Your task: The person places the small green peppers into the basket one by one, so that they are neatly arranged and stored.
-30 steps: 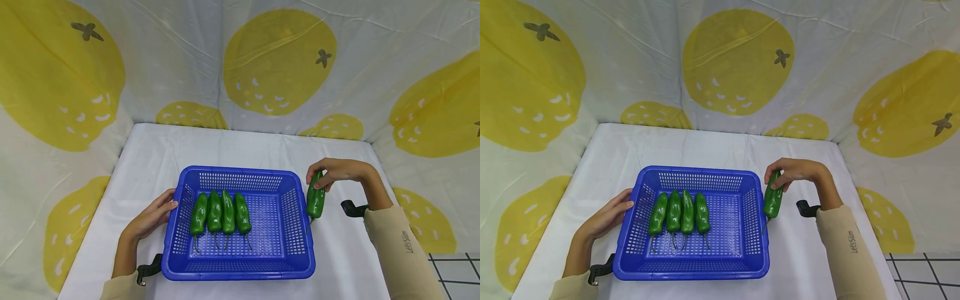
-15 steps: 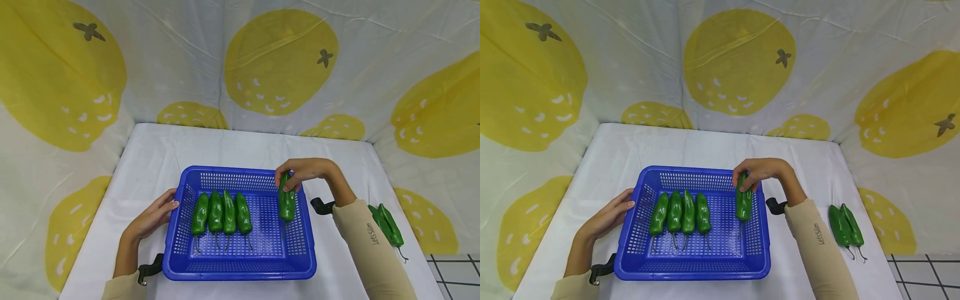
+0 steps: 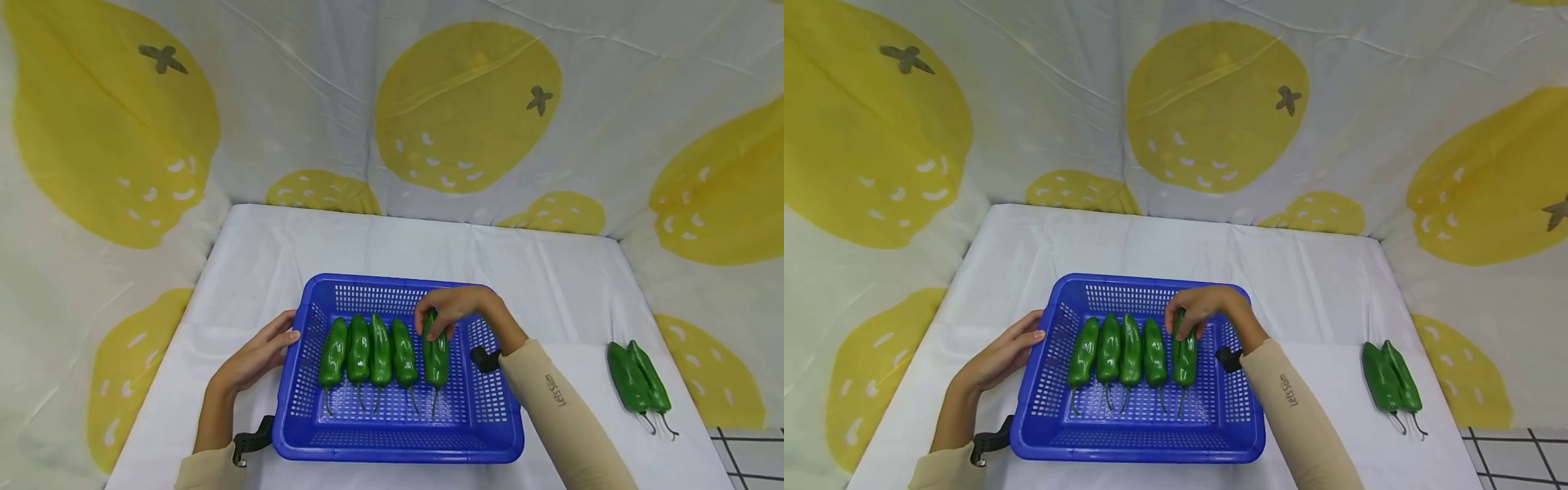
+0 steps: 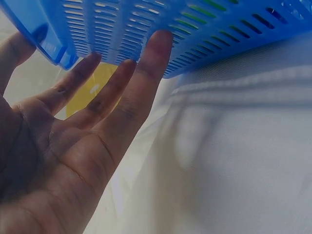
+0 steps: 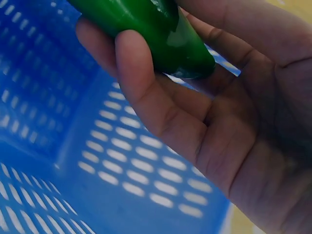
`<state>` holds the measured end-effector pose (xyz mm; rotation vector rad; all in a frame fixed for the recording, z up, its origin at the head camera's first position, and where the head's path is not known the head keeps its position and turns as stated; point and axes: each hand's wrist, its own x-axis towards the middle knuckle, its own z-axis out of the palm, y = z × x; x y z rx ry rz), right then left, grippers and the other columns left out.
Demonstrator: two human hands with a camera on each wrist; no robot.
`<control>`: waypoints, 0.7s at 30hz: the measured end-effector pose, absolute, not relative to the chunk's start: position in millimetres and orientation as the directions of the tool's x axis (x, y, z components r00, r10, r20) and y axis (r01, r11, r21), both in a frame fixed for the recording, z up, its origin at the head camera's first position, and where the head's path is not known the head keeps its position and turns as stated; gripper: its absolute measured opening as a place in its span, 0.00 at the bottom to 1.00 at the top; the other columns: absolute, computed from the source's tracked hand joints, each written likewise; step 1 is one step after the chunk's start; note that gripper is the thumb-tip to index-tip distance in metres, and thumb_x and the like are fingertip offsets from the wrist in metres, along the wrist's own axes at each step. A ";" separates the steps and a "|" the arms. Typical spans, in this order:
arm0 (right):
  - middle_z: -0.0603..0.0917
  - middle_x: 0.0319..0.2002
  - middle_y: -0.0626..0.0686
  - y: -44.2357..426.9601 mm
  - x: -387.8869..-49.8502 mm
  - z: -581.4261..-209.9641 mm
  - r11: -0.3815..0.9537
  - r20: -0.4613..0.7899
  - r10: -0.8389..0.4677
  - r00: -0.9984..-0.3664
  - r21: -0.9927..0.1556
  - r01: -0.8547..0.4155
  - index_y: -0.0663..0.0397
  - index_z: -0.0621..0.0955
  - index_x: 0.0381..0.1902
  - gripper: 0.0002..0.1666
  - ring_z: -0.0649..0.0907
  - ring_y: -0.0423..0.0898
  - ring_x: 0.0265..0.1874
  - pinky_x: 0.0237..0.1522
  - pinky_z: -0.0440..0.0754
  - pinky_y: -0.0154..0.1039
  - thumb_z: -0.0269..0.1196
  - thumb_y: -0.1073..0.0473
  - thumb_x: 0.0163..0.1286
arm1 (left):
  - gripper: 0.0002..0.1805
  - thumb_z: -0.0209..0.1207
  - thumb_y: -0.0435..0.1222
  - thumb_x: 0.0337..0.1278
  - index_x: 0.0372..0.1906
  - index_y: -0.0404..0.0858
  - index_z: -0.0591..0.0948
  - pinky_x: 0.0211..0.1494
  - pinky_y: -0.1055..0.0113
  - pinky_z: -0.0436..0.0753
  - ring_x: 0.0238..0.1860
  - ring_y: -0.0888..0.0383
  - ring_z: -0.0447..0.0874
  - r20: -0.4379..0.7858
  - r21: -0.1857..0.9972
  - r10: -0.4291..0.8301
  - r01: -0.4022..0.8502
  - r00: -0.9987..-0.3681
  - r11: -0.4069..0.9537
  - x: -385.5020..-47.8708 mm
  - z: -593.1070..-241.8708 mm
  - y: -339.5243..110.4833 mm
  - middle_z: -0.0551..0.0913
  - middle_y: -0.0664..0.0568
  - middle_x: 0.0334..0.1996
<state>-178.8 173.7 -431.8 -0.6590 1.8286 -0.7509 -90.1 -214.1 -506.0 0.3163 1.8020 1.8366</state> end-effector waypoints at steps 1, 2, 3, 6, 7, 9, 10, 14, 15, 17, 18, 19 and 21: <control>0.84 0.43 0.54 171.8 -177.9 -435.3 0.664 -0.603 -0.724 -0.335 -0.741 -0.099 0.65 0.82 0.46 0.11 0.83 0.44 0.32 0.35 0.86 0.49 0.66 0.69 0.65 | 0.28 0.45 0.38 0.77 0.74 0.33 0.56 0.52 0.50 0.83 0.55 0.44 0.80 -0.202 0.976 0.527 -0.213 -0.826 0.042 -90.1 -506.2 -213.7 0.63 0.29 0.67; 0.84 0.44 0.54 170.0 -177.2 -438.6 0.670 -0.610 -0.719 -0.332 -0.735 -0.101 0.65 0.82 0.46 0.12 0.83 0.44 0.32 0.34 0.86 0.49 0.66 0.69 0.65 | 0.28 0.45 0.38 0.77 0.74 0.33 0.56 0.52 0.50 0.83 0.55 0.44 0.80 -0.203 0.976 0.526 -0.214 -0.826 0.041 -89.9 -506.3 -213.4 0.63 0.29 0.67; 0.84 0.44 0.54 168.4 -176.3 -441.9 0.675 -0.616 -0.716 -0.330 -0.730 -0.102 0.65 0.82 0.46 0.11 0.83 0.44 0.32 0.35 0.86 0.49 0.66 0.69 0.64 | 0.28 0.45 0.38 0.77 0.74 0.33 0.56 0.52 0.49 0.83 0.55 0.44 0.80 -0.204 0.976 0.525 -0.215 -0.826 0.040 -89.8 -506.4 -213.2 0.63 0.29 0.67; 0.84 0.42 0.53 164.1 -174.1 -449.6 0.693 -0.628 -0.699 -0.343 -0.713 -0.106 0.64 0.82 0.45 0.11 0.83 0.44 0.30 0.35 0.86 0.50 0.66 0.70 0.64 | 0.28 0.45 0.38 0.77 0.74 0.33 0.56 0.51 0.49 0.83 0.55 0.44 0.80 -0.207 0.975 0.524 -0.219 -0.826 0.039 -89.3 -506.4 -212.9 0.63 0.29 0.67; 0.84 0.42 0.52 162.8 -173.5 -451.4 0.699 -0.631 -0.692 -0.351 -0.706 -0.109 0.64 0.82 0.45 0.11 0.82 0.43 0.30 0.35 0.86 0.50 0.66 0.70 0.64 | 0.28 0.45 0.38 0.77 0.74 0.33 0.56 0.51 0.49 0.83 0.55 0.44 0.80 -0.207 0.975 0.524 -0.219 -0.826 0.039 -89.2 -506.4 -212.8 0.63 0.29 0.67; 0.83 0.41 0.52 161.1 -172.6 -454.8 0.709 -0.635 -0.678 -0.369 -0.697 -0.103 0.63 0.82 0.44 0.11 0.82 0.44 0.29 0.35 0.86 0.51 0.66 0.71 0.63 | 0.28 0.45 0.38 0.77 0.74 0.33 0.56 0.51 0.50 0.83 0.55 0.45 0.80 -0.208 0.975 0.524 -0.219 -0.826 0.040 -89.1 -506.3 -212.8 0.63 0.29 0.67; 0.83 0.41 0.51 160.4 -172.2 -455.7 0.715 -0.638 -0.671 -0.378 -0.692 -0.100 0.63 0.81 0.44 0.11 0.82 0.44 0.29 0.35 0.86 0.51 0.66 0.71 0.63 | 0.29 0.45 0.38 0.77 0.74 0.33 0.56 0.51 0.50 0.83 0.55 0.45 0.80 -0.208 0.975 0.524 -0.219 -0.826 0.042 -89.0 -506.3 -212.8 0.63 0.29 0.67; 0.81 0.42 0.51 158.2 -170.6 -457.1 0.737 -0.652 -0.642 -0.404 -0.671 -0.088 0.60 0.81 0.45 0.13 0.82 0.45 0.28 0.35 0.86 0.50 0.68 0.70 0.62 | 0.28 0.45 0.38 0.77 0.74 0.33 0.56 0.52 0.50 0.83 0.55 0.45 0.80 -0.204 0.976 0.523 -0.215 -0.827 0.040 -89.1 -506.2 -212.9 0.63 0.29 0.67; 0.80 0.43 0.51 157.8 -170.3 -456.8 0.742 -0.656 -0.634 -0.409 -0.666 -0.083 0.59 0.81 0.45 0.14 0.82 0.46 0.28 0.36 0.86 0.50 0.68 0.69 0.62 | 0.28 0.45 0.38 0.77 0.74 0.33 0.56 0.52 0.50 0.83 0.55 0.46 0.80 -0.202 0.976 0.523 -0.214 -0.828 0.039 -89.1 -506.2 -213.0 0.63 0.29 0.67; 0.79 0.44 0.52 157.2 -169.7 -455.7 0.750 -0.665 -0.621 -0.415 -0.657 -0.071 0.57 0.81 0.47 0.16 0.83 0.46 0.28 0.37 0.87 0.51 0.69 0.69 0.61 | 0.28 0.45 0.38 0.77 0.74 0.33 0.56 0.52 0.50 0.83 0.55 0.46 0.80 -0.198 0.977 0.524 -0.211 -0.828 0.035 -89.3 -506.4 -213.2 0.63 0.29 0.67; 0.79 0.45 0.53 157.0 -169.4 -454.7 0.753 -0.668 -0.616 -0.416 -0.655 -0.062 0.56 0.81 0.48 0.17 0.83 0.47 0.28 0.37 0.86 0.52 0.69 0.69 0.61 | 0.28 0.45 0.38 0.77 0.74 0.33 0.56 0.52 0.50 0.83 0.55 0.46 0.80 -0.196 0.977 0.524 -0.210 -0.829 0.035 -89.4 -506.5 -213.4 0.63 0.29 0.67; 0.79 0.45 0.53 157.0 -169.3 -453.7 0.754 -0.672 -0.613 -0.416 -0.654 -0.054 0.55 0.81 0.49 0.18 0.83 0.48 0.28 0.38 0.86 0.52 0.69 0.69 0.61 | 0.28 0.45 0.38 0.77 0.74 0.33 0.56 0.52 0.50 0.83 0.55 0.46 0.80 -0.196 0.977 0.524 -0.209 -0.829 0.034 -89.4 -506.7 -213.5 0.63 0.29 0.67; 0.80 0.43 0.54 157.6 -169.1 -451.4 0.753 -0.672 -0.611 -0.417 -0.656 -0.045 0.54 0.81 0.51 0.20 0.84 0.51 0.28 0.38 0.86 0.53 0.69 0.70 0.62 | 0.27 0.45 0.38 0.77 0.74 0.33 0.56 0.52 0.50 0.83 0.55 0.47 0.80 -0.193 0.978 0.524 -0.206 -0.830 0.033 -89.5 -507.1 -213.9 0.63 0.29 0.67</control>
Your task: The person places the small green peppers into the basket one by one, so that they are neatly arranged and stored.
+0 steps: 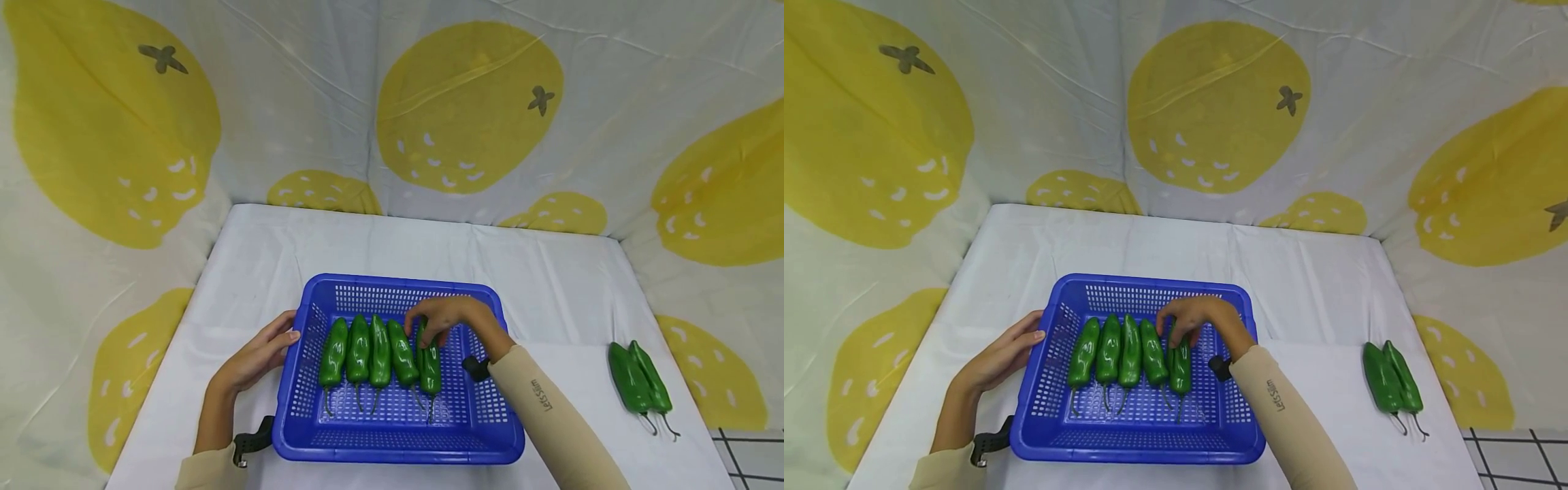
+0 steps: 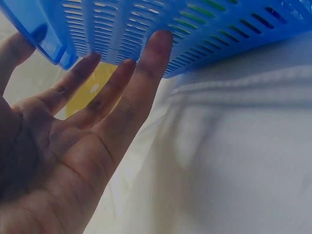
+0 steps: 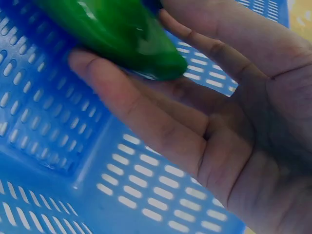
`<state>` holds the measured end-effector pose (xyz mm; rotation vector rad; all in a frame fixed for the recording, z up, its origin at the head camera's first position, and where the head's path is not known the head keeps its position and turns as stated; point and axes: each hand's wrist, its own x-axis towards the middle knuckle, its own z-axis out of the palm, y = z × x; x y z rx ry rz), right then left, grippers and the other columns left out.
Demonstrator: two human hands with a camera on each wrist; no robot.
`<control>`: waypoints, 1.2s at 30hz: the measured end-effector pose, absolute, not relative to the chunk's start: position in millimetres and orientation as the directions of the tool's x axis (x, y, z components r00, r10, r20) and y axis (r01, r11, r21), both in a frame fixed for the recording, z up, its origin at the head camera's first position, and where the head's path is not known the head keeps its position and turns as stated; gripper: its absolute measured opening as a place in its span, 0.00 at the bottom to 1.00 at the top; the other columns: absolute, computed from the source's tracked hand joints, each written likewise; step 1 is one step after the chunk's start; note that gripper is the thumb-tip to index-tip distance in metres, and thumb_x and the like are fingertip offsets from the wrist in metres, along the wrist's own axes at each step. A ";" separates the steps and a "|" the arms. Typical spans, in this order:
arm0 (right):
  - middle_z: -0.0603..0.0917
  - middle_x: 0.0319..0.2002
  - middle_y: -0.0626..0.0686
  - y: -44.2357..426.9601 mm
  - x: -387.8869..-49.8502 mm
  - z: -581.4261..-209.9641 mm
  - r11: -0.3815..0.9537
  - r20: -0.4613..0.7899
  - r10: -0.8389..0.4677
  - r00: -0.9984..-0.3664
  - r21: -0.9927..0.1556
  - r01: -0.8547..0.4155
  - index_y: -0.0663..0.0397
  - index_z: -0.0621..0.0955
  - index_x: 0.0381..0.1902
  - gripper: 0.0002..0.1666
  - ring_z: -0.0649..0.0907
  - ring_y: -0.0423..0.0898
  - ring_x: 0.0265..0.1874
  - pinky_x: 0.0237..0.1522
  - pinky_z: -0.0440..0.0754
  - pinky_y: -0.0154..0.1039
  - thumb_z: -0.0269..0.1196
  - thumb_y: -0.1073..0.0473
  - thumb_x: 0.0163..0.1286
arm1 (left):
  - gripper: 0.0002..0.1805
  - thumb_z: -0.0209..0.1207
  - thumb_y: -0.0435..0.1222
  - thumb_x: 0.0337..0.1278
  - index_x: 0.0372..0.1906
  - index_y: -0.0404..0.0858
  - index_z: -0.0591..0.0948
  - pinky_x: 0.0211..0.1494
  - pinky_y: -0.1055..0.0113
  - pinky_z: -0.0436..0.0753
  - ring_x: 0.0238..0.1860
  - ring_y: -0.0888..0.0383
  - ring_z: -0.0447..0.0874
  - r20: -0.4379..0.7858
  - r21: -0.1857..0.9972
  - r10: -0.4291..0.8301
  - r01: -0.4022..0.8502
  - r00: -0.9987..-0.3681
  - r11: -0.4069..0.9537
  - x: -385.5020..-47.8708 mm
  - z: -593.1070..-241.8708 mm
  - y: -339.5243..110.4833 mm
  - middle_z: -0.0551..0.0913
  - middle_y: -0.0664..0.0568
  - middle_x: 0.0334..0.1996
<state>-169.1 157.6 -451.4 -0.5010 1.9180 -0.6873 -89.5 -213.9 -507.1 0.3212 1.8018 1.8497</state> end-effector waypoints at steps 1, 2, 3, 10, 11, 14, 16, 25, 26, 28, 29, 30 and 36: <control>0.81 0.42 0.55 158.6 -168.8 -449.5 0.751 -0.673 -0.610 -0.418 -0.659 -0.036 0.54 0.80 0.53 0.21 0.85 0.52 0.29 0.38 0.86 0.53 0.68 0.70 0.62 | 0.27 0.45 0.38 0.77 0.74 0.33 0.56 0.52 0.50 0.83 0.55 0.47 0.80 -0.192 0.978 0.525 -0.207 -0.829 0.031 -89.6 -507.2 -213.8 0.63 0.29 0.67; 0.82 0.41 0.55 159.7 -168.2 -447.0 0.751 -0.674 -0.608 -0.420 -0.660 -0.026 0.54 0.80 0.54 0.22 0.85 0.54 0.30 0.39 0.86 0.54 0.68 0.70 0.62 | 0.27 0.45 0.38 0.77 0.74 0.33 0.56 0.52 0.50 0.83 0.55 0.47 0.80 -0.190 0.978 0.527 -0.206 -0.829 0.030 -89.7 -507.2 -213.7 0.62 0.29 0.67; 0.82 0.42 0.57 160.7 -167.6 -443.8 0.748 -0.675 -0.607 -0.419 -0.663 -0.016 0.54 0.80 0.55 0.23 0.86 0.56 0.33 0.39 0.86 0.54 0.67 0.71 0.63 | 0.27 0.45 0.37 0.77 0.74 0.33 0.56 0.52 0.50 0.83 0.55 0.47 0.80 -0.189 0.978 0.528 -0.205 -0.828 0.028 -89.8 -507.1 -213.7 0.62 0.29 0.67; 0.75 0.57 0.64 167.0 -167.4 -426.4 0.738 -0.675 -0.599 -0.431 -0.674 0.032 0.55 0.79 0.61 0.27 0.85 0.62 0.41 0.42 0.86 0.54 0.66 0.72 0.63 | 0.28 0.45 0.37 0.77 0.74 0.33 0.56 0.52 0.51 0.83 0.55 0.48 0.80 -0.188 0.978 0.529 -0.206 -0.827 0.025 -89.8 -505.0 -213.9 0.63 0.29 0.67; 0.75 0.58 0.65 167.4 -167.5 -425.5 0.737 -0.674 -0.597 -0.435 -0.675 0.034 0.55 0.79 0.61 0.27 0.85 0.63 0.42 0.42 0.86 0.54 0.66 0.72 0.63 | 0.28 0.45 0.37 0.77 0.74 0.33 0.56 0.52 0.51 0.83 0.55 0.48 0.80 -0.188 0.978 0.530 -0.207 -0.827 0.023 -89.8 -504.7 -213.9 0.63 0.29 0.67; 0.75 0.58 0.65 168.1 -167.3 -424.2 0.737 -0.672 -0.600 -0.435 -0.675 0.025 0.54 0.78 0.61 0.27 0.85 0.63 0.42 0.42 0.86 0.53 0.66 0.71 0.63 | 0.28 0.45 0.37 0.77 0.74 0.33 0.56 0.52 0.50 0.83 0.55 0.47 0.80 -0.189 0.977 0.531 -0.210 -0.826 0.020 -89.8 -504.2 -213.7 0.63 0.29 0.66; 0.75 0.58 0.65 168.8 -166.5 -423.2 0.738 -0.669 -0.602 -0.435 -0.675 0.017 0.54 0.78 0.61 0.27 0.86 0.63 0.42 0.42 0.86 0.53 0.66 0.71 0.64 | 0.28 0.45 0.37 0.77 0.74 0.33 0.56 0.52 0.50 0.83 0.55 0.47 0.80 -0.190 0.977 0.532 -0.211 -0.825 0.021 -89.9 -504.1 -213.5 0.62 0.29 0.67; 0.78 0.56 0.66 183.9 -164.5 -406.7 0.675 -0.596 -0.653 -0.467 -0.738 -0.003 0.51 0.80 0.57 0.24 0.86 0.58 0.38 0.40 0.87 0.49 0.65 0.71 0.64 | 0.28 0.45 0.37 0.77 0.74 0.32 0.55 0.51 0.51 0.83 0.54 0.47 0.80 -0.196 0.975 0.535 -0.221 -0.822 0.019 -89.7 -504.3 -213.6 0.62 0.29 0.66; 0.78 0.55 0.65 186.9 -164.3 -403.6 0.672 -0.590 -0.652 -0.476 -0.741 -0.002 0.50 0.81 0.57 0.24 0.86 0.58 0.39 0.40 0.87 0.48 0.65 0.71 0.64 | 0.28 0.45 0.37 0.77 0.74 0.32 0.55 0.51 0.51 0.83 0.54 0.47 0.80 -0.197 0.975 0.535 -0.221 -0.822 0.018 -89.7 -504.3 -213.6 0.62 0.28 0.66; 0.80 0.53 0.63 194.2 -164.1 -398.2 0.664 -0.572 -0.657 -0.491 -0.748 -0.017 0.50 0.81 0.56 0.22 0.86 0.56 0.38 0.39 0.87 0.46 0.65 0.69 0.64 | 0.28 0.45 0.37 0.77 0.74 0.32 0.55 0.51 0.50 0.83 0.54 0.47 0.80 -0.197 0.975 0.535 -0.222 -0.822 0.018 -89.7 -504.3 -213.8 0.63 0.29 0.66; 0.80 0.52 0.62 197.9 -163.8 -395.6 0.660 -0.568 -0.655 -0.498 -0.751 -0.011 0.50 0.81 0.56 0.22 0.86 0.57 0.39 0.40 0.87 0.47 0.65 0.69 0.65 | 0.28 0.45 0.37 0.77 0.74 0.32 0.55 0.51 0.50 0.84 0.54 0.47 0.80 -0.196 0.975 0.535 -0.222 -0.822 0.017 -89.7 -504.3 -213.7 0.63 0.28 0.66; 0.80 0.51 0.61 202.3 -163.6 -393.1 0.658 -0.562 -0.654 -0.506 -0.753 -0.013 0.51 0.81 0.56 0.22 0.86 0.57 0.39 0.40 0.86 0.48 0.65 0.69 0.64 | 0.28 0.45 0.37 0.77 0.74 0.32 0.55 0.51 0.50 0.84 0.54 0.47 0.80 -0.196 0.975 0.536 -0.222 -0.821 0.016 -89.8 -504.3 -213.7 0.63 0.28 0.66; 0.82 0.47 0.60 236.2 -160.4 -382.8 0.647 -0.538 -0.632 -0.558 -0.763 0.003 0.53 0.80 0.56 0.21 0.86 0.60 0.39 0.42 0.85 0.55 0.64 0.67 0.66 | 0.28 0.45 0.37 0.77 0.74 0.32 0.55 0.51 0.50 0.84 0.54 0.46 0.80 -0.198 0.975 0.534 -0.221 -0.822 0.021 -90.1 -504.5 -213.3 0.63 0.28 0.66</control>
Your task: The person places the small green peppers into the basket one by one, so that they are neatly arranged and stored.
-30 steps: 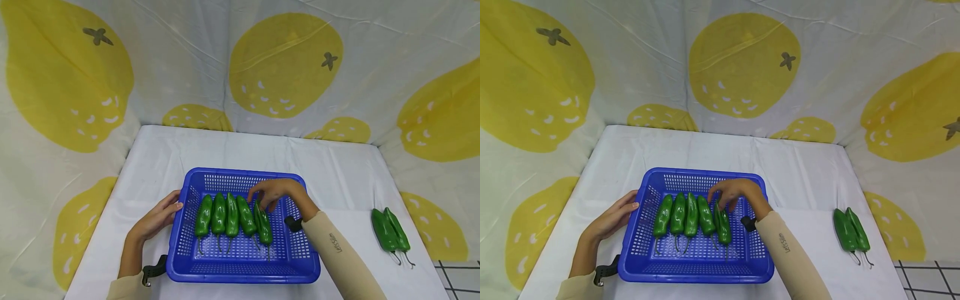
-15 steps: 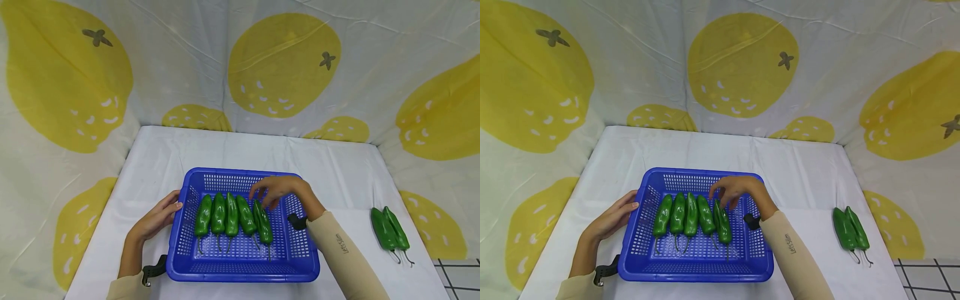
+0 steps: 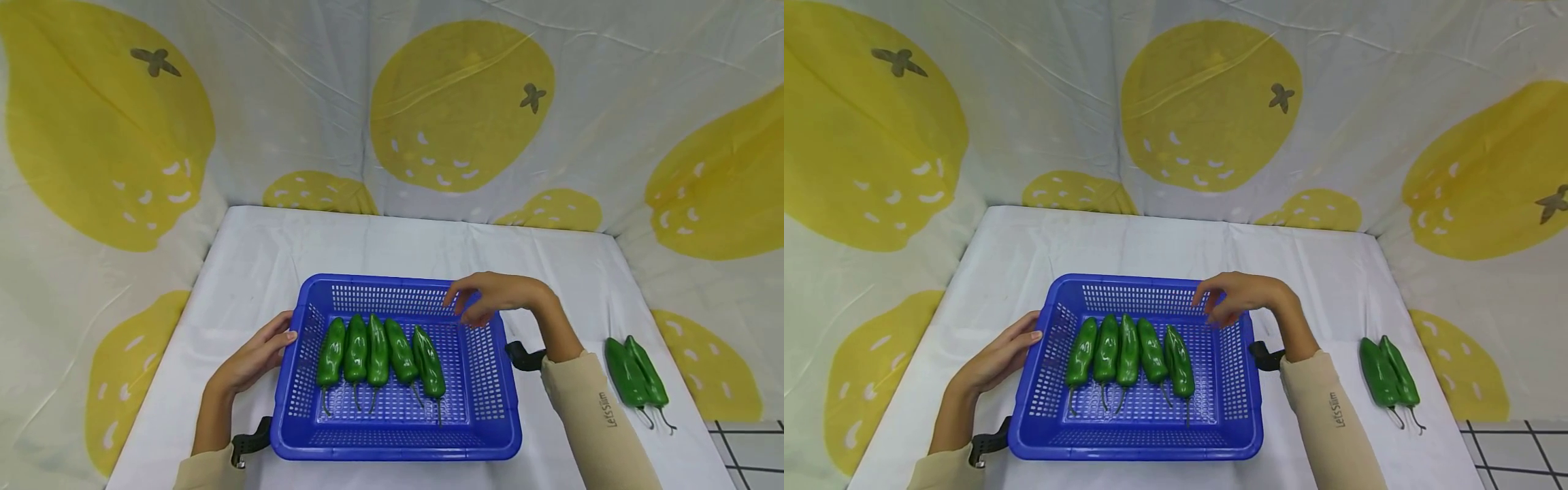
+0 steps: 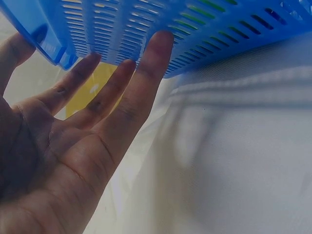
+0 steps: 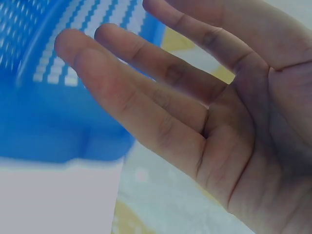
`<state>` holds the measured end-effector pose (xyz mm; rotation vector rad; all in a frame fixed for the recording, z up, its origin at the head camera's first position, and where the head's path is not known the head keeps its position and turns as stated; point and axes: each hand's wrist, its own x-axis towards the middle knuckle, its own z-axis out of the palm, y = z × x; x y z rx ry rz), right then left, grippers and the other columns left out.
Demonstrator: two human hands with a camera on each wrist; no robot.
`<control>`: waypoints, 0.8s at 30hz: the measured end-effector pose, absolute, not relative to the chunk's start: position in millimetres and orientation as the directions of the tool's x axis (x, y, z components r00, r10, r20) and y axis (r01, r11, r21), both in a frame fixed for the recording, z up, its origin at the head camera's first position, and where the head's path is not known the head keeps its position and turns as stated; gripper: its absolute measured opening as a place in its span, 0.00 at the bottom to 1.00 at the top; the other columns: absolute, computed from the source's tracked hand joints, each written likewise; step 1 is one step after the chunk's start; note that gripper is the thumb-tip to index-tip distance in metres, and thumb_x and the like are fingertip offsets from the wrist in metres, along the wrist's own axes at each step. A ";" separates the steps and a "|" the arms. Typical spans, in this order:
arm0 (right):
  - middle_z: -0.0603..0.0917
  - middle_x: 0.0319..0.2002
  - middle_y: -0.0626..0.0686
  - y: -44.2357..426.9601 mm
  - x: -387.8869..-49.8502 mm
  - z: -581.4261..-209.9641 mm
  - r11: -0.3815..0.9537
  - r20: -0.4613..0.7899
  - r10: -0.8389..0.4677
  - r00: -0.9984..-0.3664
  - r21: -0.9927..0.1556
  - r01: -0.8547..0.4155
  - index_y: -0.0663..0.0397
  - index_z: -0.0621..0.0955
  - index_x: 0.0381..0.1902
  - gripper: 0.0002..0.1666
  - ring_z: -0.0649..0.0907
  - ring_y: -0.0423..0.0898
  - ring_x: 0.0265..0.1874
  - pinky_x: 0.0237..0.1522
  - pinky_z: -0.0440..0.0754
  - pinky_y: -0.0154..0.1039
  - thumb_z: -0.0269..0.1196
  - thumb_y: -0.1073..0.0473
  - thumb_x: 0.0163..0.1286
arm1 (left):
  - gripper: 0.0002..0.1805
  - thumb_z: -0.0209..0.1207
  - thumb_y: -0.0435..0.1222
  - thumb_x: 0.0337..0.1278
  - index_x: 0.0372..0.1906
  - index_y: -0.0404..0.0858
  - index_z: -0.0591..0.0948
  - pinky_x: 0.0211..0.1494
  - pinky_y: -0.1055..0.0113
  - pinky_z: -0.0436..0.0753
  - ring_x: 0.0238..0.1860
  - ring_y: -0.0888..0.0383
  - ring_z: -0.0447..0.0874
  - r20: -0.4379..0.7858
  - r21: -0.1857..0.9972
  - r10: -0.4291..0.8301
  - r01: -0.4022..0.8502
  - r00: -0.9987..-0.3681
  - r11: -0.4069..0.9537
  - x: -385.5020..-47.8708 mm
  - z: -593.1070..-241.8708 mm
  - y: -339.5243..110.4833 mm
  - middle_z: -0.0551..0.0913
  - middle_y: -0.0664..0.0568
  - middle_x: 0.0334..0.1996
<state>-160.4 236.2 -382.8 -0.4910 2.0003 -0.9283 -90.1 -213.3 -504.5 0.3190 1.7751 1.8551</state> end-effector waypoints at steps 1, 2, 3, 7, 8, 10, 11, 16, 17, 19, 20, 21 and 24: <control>0.82 0.48 0.60 243.0 -159.5 -381.5 0.643 -0.533 -0.628 -0.567 -0.766 0.008 0.54 0.79 0.57 0.21 0.86 0.61 0.40 0.42 0.85 0.54 0.64 0.67 0.66 | 0.28 0.45 0.37 0.77 0.74 0.32 0.55 0.51 0.50 0.84 0.54 0.46 0.80 -0.199 0.975 0.533 -0.222 -0.822 0.022 -90.2 -504.7 -213.3 0.63 0.28 0.66; 0.81 0.48 0.62 250.1 -158.5 -380.2 0.637 -0.527 -0.626 -0.575 -0.771 0.013 0.55 0.79 0.57 0.21 0.86 0.62 0.40 0.42 0.86 0.54 0.63 0.67 0.67 | 0.28 0.45 0.38 0.77 0.74 0.32 0.55 0.51 0.51 0.84 0.54 0.46 0.80 -0.200 0.975 0.533 -0.221 -0.822 0.024 -90.3 -504.8 -213.2 0.63 0.28 0.66; 0.81 0.47 0.63 257.1 -157.3 -378.9 0.636 -0.523 -0.619 -0.586 -0.771 0.016 0.55 0.79 0.57 0.20 0.86 0.61 0.39 0.42 0.86 0.52 0.63 0.66 0.67 | 0.28 0.45 0.38 0.77 0.74 0.33 0.55 0.51 0.51 0.84 0.54 0.46 0.80 -0.201 0.975 0.532 -0.221 -0.823 0.026 -90.4 -504.9 -213.1 0.63 0.28 0.66; 0.80 0.47 0.65 284.4 -150.7 -374.1 0.647 -0.517 -0.580 -0.629 -0.762 0.029 0.57 0.78 0.58 0.20 0.86 0.58 0.38 0.42 0.86 0.50 0.63 0.63 0.69 | 0.28 0.45 0.38 0.77 0.74 0.33 0.55 0.50 0.51 0.84 0.54 0.45 0.81 -0.204 0.975 0.528 -0.222 -0.824 0.032 -90.6 -505.4 -213.1 0.63 0.28 0.66; 0.80 0.47 0.64 291.2 -148.6 -372.9 0.653 -0.518 -0.565 -0.642 -0.757 0.036 0.57 0.78 0.58 0.20 0.86 0.58 0.38 0.42 0.86 0.49 0.63 0.62 0.69 | 0.28 0.45 0.38 0.77 0.74 0.33 0.55 0.50 0.51 0.84 0.53 0.45 0.81 -0.206 0.975 0.527 -0.221 -0.825 0.034 -90.6 -505.5 -213.1 0.63 0.28 0.66; 0.81 0.46 0.62 304.6 -144.1 -371.4 0.668 -0.525 -0.529 -0.666 -0.742 0.054 0.57 0.78 0.58 0.19 0.86 0.58 0.38 0.42 0.86 0.48 0.63 0.61 0.70 | 0.28 0.45 0.38 0.77 0.74 0.33 0.55 0.50 0.51 0.84 0.54 0.45 0.80 -0.207 0.974 0.527 -0.223 -0.824 0.035 -90.8 -505.9 -213.1 0.63 0.28 0.66; 0.81 0.45 0.61 311.4 -141.7 -370.8 0.676 -0.529 -0.512 -0.677 -0.734 0.063 0.57 0.78 0.58 0.19 0.86 0.58 0.39 0.42 0.86 0.48 0.63 0.61 0.70 | 0.28 0.45 0.38 0.77 0.74 0.33 0.55 0.50 0.51 0.84 0.54 0.45 0.80 -0.209 0.974 0.526 -0.223 -0.824 0.038 -90.9 -506.1 -213.1 0.63 0.28 0.66; 0.80 0.45 0.61 346.3 -129.0 -371.0 0.693 -0.551 -0.450 -0.703 -0.712 0.114 0.54 0.77 0.57 0.18 0.86 0.57 0.39 0.42 0.86 0.45 0.62 0.59 0.71 | 0.29 0.45 0.38 0.77 0.75 0.33 0.54 0.51 0.51 0.84 0.54 0.46 0.80 -0.211 0.973 0.528 -0.228 -0.822 0.033 -91.5 -507.3 -213.5 0.62 0.28 0.67; 0.80 0.45 0.61 353.4 -126.1 -371.8 0.694 -0.554 -0.442 -0.705 -0.710 0.122 0.55 0.77 0.58 0.18 0.86 0.56 0.39 0.43 0.86 0.45 0.62 0.59 0.71 | 0.29 0.45 0.38 0.77 0.75 0.33 0.54 0.51 0.51 0.84 0.54 0.46 0.80 -0.210 0.973 0.530 -0.229 -0.822 0.030 -91.6 -507.5 -213.5 0.62 0.28 0.67; 0.80 0.45 0.62 367.6 -120.5 -374.3 0.693 -0.560 -0.430 -0.708 -0.707 0.139 0.56 0.77 0.58 0.18 0.86 0.56 0.39 0.43 0.86 0.45 0.61 0.60 0.72 | 0.29 0.45 0.38 0.77 0.75 0.33 0.54 0.51 0.51 0.84 0.54 0.46 0.80 -0.207 0.973 0.533 -0.230 -0.820 0.024 -91.7 -507.9 -213.4 0.62 0.28 0.67; 0.80 0.45 0.61 374.5 -117.5 -375.7 0.693 -0.566 -0.419 -0.710 -0.705 0.152 0.56 0.77 0.58 0.18 0.86 0.56 0.39 0.43 0.85 0.45 0.60 0.60 0.73 | 0.29 0.45 0.38 0.77 0.75 0.33 0.54 0.51 0.51 0.84 0.54 0.46 0.80 -0.206 0.973 0.534 -0.230 -0.820 0.022 -91.8 -508.1 -213.5 0.62 0.28 0.67; 0.80 0.45 0.61 380.9 -114.7 -376.9 0.696 -0.570 -0.410 -0.712 -0.700 0.160 0.56 0.77 0.58 0.18 0.86 0.56 0.39 0.43 0.85 0.45 0.60 0.60 0.73 | 0.29 0.45 0.38 0.77 0.75 0.33 0.54 0.51 0.51 0.84 0.54 0.47 0.80 -0.206 0.973 0.534 -0.231 -0.820 0.021 -91.7 -508.2 -213.7 0.62 0.28 0.66; 0.80 0.45 0.61 398.8 -107.4 -379.9 0.705 -0.579 -0.385 -0.719 -0.687 0.175 0.57 0.76 0.58 0.18 0.85 0.56 0.39 0.43 0.85 0.45 0.60 0.59 0.73 | 0.28 0.45 0.38 0.78 0.74 0.32 0.55 0.50 0.51 0.84 0.53 0.47 0.81 -0.201 0.973 0.536 -0.230 -0.820 0.013 -91.9 -508.2 -213.9 0.62 0.28 0.66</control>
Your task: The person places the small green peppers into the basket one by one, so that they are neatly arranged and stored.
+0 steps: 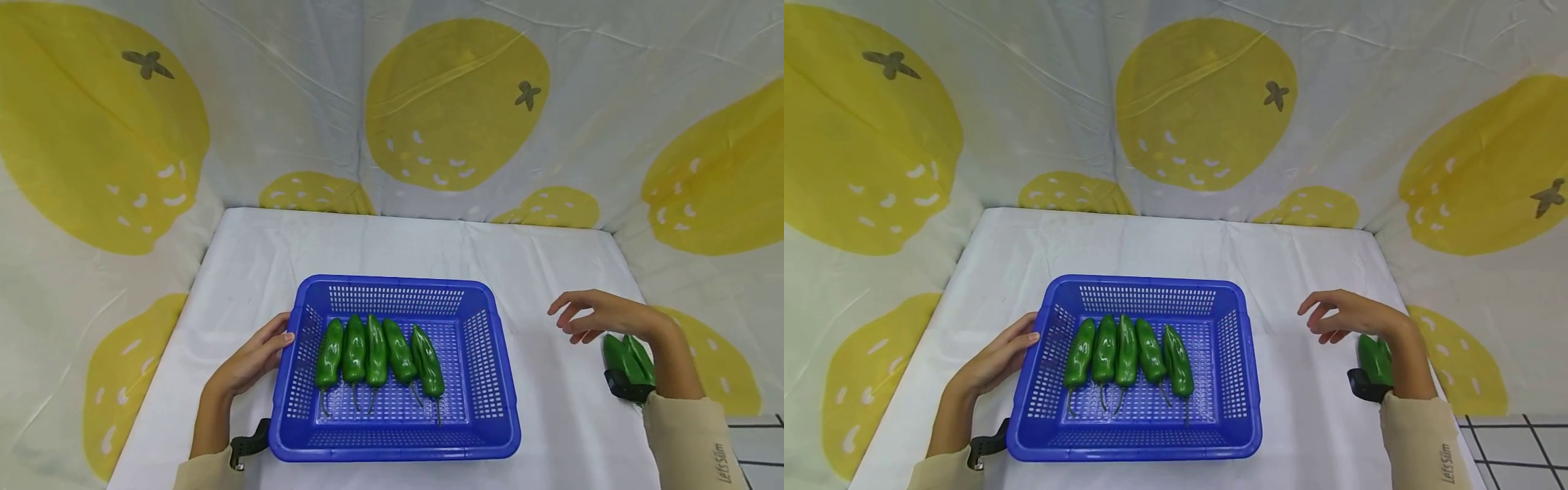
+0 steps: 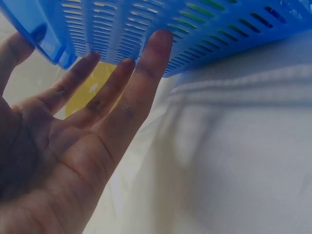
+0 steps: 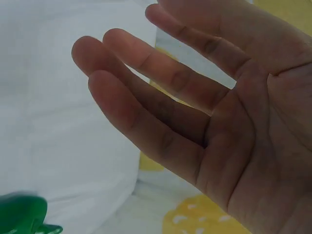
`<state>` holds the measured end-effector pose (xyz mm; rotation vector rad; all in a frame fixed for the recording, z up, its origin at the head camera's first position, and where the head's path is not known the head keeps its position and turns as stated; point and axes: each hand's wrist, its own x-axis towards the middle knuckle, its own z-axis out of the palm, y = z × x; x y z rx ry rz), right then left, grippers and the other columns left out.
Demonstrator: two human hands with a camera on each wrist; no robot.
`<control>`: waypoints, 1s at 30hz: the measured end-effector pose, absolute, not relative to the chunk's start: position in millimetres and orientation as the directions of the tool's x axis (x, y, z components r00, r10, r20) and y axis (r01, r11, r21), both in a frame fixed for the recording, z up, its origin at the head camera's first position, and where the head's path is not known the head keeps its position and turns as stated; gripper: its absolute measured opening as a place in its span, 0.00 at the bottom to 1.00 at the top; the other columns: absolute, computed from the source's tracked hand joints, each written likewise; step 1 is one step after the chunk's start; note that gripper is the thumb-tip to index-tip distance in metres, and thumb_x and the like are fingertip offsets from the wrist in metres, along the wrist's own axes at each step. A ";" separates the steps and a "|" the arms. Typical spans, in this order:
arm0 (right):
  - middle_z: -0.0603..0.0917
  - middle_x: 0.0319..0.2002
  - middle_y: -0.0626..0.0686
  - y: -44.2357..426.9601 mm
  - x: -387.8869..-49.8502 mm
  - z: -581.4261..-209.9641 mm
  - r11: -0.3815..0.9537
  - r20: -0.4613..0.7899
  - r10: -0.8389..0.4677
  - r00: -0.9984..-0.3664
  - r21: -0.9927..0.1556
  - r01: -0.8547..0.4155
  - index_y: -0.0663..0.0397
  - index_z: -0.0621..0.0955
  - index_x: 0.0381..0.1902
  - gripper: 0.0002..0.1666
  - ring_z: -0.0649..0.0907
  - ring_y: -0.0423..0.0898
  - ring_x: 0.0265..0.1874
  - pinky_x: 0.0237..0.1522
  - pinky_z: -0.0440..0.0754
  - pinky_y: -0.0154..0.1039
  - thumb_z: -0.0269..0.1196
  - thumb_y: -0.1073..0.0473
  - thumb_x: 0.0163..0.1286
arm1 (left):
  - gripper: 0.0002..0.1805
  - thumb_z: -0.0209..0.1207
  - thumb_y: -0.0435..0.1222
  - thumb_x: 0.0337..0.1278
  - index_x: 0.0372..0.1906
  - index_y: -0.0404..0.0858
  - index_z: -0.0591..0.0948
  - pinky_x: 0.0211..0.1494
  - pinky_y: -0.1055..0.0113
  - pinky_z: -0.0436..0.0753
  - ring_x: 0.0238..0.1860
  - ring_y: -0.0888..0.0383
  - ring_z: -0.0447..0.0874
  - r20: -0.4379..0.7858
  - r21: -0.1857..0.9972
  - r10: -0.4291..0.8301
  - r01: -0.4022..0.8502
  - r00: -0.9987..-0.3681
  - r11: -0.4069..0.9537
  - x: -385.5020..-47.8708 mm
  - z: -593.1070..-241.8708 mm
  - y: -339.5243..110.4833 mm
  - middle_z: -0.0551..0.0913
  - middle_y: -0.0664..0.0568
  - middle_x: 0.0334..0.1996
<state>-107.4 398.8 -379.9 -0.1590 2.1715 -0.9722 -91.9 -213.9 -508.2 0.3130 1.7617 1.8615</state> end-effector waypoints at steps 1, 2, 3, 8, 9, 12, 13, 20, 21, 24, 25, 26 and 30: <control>0.79 0.45 0.61 404.4 -105.4 -380.6 0.705 -0.579 -0.379 -0.722 -0.686 0.179 0.58 0.76 0.59 0.18 0.85 0.56 0.40 0.43 0.85 0.45 0.59 0.59 0.73 | 0.28 0.45 0.38 0.78 0.74 0.32 0.55 0.50 0.52 0.84 0.53 0.47 0.81 -0.199 0.973 0.535 -0.229 -0.821 0.011 -91.8 -508.1 -214.1 0.63 0.28 0.66; 0.79 0.45 0.61 410.1 -103.5 -381.3 0.707 -0.582 -0.370 -0.724 -0.682 0.188 0.58 0.76 0.59 0.18 0.85 0.56 0.40 0.43 0.85 0.44 0.59 0.59 0.74 | 0.28 0.45 0.38 0.78 0.74 0.32 0.55 0.50 0.52 0.84 0.53 0.47 0.81 -0.198 0.974 0.534 -0.228 -0.822 0.010 -91.7 -508.0 -214.3 0.63 0.28 0.65; 0.79 0.46 0.61 415.7 -102.1 -381.9 0.709 -0.583 -0.365 -0.726 -0.679 0.190 0.59 0.75 0.59 0.19 0.85 0.56 0.40 0.43 0.85 0.44 0.59 0.59 0.74 | 0.28 0.45 0.38 0.78 0.74 0.32 0.55 0.50 0.52 0.84 0.53 0.47 0.81 -0.198 0.974 0.533 -0.228 -0.823 0.010 -91.7 -507.7 -214.4 0.63 0.28 0.65; 0.79 0.49 0.62 444.2 -94.6 -385.0 0.710 -0.602 -0.326 -0.729 -0.665 0.232 0.60 0.74 0.61 0.21 0.86 0.55 0.42 0.44 0.85 0.40 0.59 0.58 0.74 | 0.29 0.45 0.38 0.77 0.74 0.32 0.54 0.50 0.52 0.84 0.53 0.47 0.81 -0.203 0.974 0.527 -0.227 -0.825 0.018 -92.1 -506.9 -214.6 0.62 0.28 0.65; 0.79 0.49 0.62 449.6 -93.0 -386.0 0.712 -0.607 -0.318 -0.728 -0.660 0.239 0.60 0.73 0.61 0.21 0.86 0.54 0.42 0.44 0.84 0.40 0.59 0.58 0.74 | 0.29 0.45 0.38 0.77 0.74 0.32 0.54 0.50 0.52 0.84 0.53 0.47 0.81 -0.204 0.973 0.527 -0.228 -0.825 0.020 -92.1 -506.8 -214.5 0.62 0.28 0.65; 0.79 0.50 0.61 464.4 -87.6 -392.2 0.711 -0.620 -0.301 -0.725 -0.652 0.263 0.62 0.72 0.62 0.22 0.86 0.53 0.42 0.45 0.85 0.41 0.58 0.58 0.74 | 0.29 0.45 0.38 0.77 0.74 0.32 0.54 0.50 0.52 0.84 0.53 0.48 0.81 -0.207 0.973 0.526 -0.229 -0.825 0.023 -91.8 -506.8 -214.0 0.62 0.28 0.66; 0.80 0.50 0.60 468.7 -86.1 -394.8 0.711 -0.625 -0.293 -0.723 -0.648 0.273 0.62 0.72 0.62 0.22 0.86 0.53 0.42 0.45 0.85 0.42 0.58 0.59 0.74 | 0.29 0.45 0.38 0.77 0.74 0.32 0.54 0.50 0.53 0.84 0.53 0.48 0.81 -0.208 0.973 0.525 -0.229 -0.825 0.024 -91.7 -506.7 -213.8 0.62 0.28 0.66; 0.79 0.50 0.63 487.0 -79.0 -407.5 0.727 -0.631 -0.227 -0.742 -0.616 0.302 0.71 0.68 0.61 0.25 0.84 0.54 0.41 0.44 0.85 0.47 0.59 0.62 0.73 | 0.29 0.45 0.38 0.77 0.74 0.32 0.54 0.51 0.53 0.84 0.53 0.47 0.81 -0.206 0.973 0.529 -0.231 -0.823 0.019 -91.0 -508.2 -213.5 0.62 0.28 0.66; 0.79 0.50 0.63 488.4 -78.5 -408.5 0.735 -0.632 -0.211 -0.746 -0.605 0.305 0.72 0.68 0.61 0.25 0.83 0.54 0.42 0.44 0.85 0.47 0.59 0.62 0.73 | 0.29 0.45 0.38 0.77 0.74 0.32 0.54 0.51 0.53 0.84 0.53 0.47 0.81 -0.205 0.973 0.529 -0.231 -0.823 0.018 -91.0 -508.7 -213.5 0.62 0.28 0.66; 0.79 0.49 0.63 493.4 -76.8 -411.4 0.756 -0.637 -0.174 -0.751 -0.575 0.312 0.73 0.67 0.61 0.25 0.82 0.55 0.43 0.45 0.84 0.51 0.58 0.63 0.73 | 0.29 0.45 0.38 0.77 0.74 0.33 0.54 0.50 0.52 0.84 0.53 0.47 0.81 -0.204 0.972 0.529 -0.233 -0.823 0.013 -91.2 -510.3 -213.3 0.62 0.28 0.66; 0.79 0.48 0.63 494.6 -76.8 -412.8 0.759 -0.638 -0.164 -0.752 -0.569 0.317 0.74 0.66 0.61 0.25 0.81 0.55 0.43 0.45 0.84 0.52 0.58 0.63 0.73 | 0.28 0.45 0.38 0.77 0.74 0.33 0.54 0.50 0.52 0.84 0.53 0.47 0.81 -0.204 0.972 0.528 -0.233 -0.824 0.012 -91.2 -510.1 -213.6 0.62 0.28 0.65; 0.79 0.46 0.62 496.2 -76.8 -414.6 0.764 -0.642 -0.152 -0.752 -0.559 0.323 0.74 0.66 0.61 0.25 0.81 0.54 0.42 0.44 0.83 0.52 0.58 0.64 0.73 | 0.28 0.45 0.37 0.77 0.74 0.33 0.55 0.50 0.52 0.84 0.52 0.47 0.81 -0.204 0.972 0.528 -0.234 -0.824 0.010 -91.2 -510.0 -213.9 0.63 0.28 0.65; 0.79 0.40 0.57 501.6 -75.5 -424.6 0.775 -0.652 -0.111 -0.750 -0.530 0.346 0.74 0.67 0.59 0.24 0.79 0.51 0.37 0.39 0.82 0.47 0.58 0.65 0.72 | 0.28 0.45 0.37 0.77 0.74 0.33 0.55 0.50 0.51 0.84 0.53 0.48 0.81 -0.203 0.971 0.531 -0.237 -0.823 0.004 -91.2 -509.9 -214.9 0.63 0.29 0.66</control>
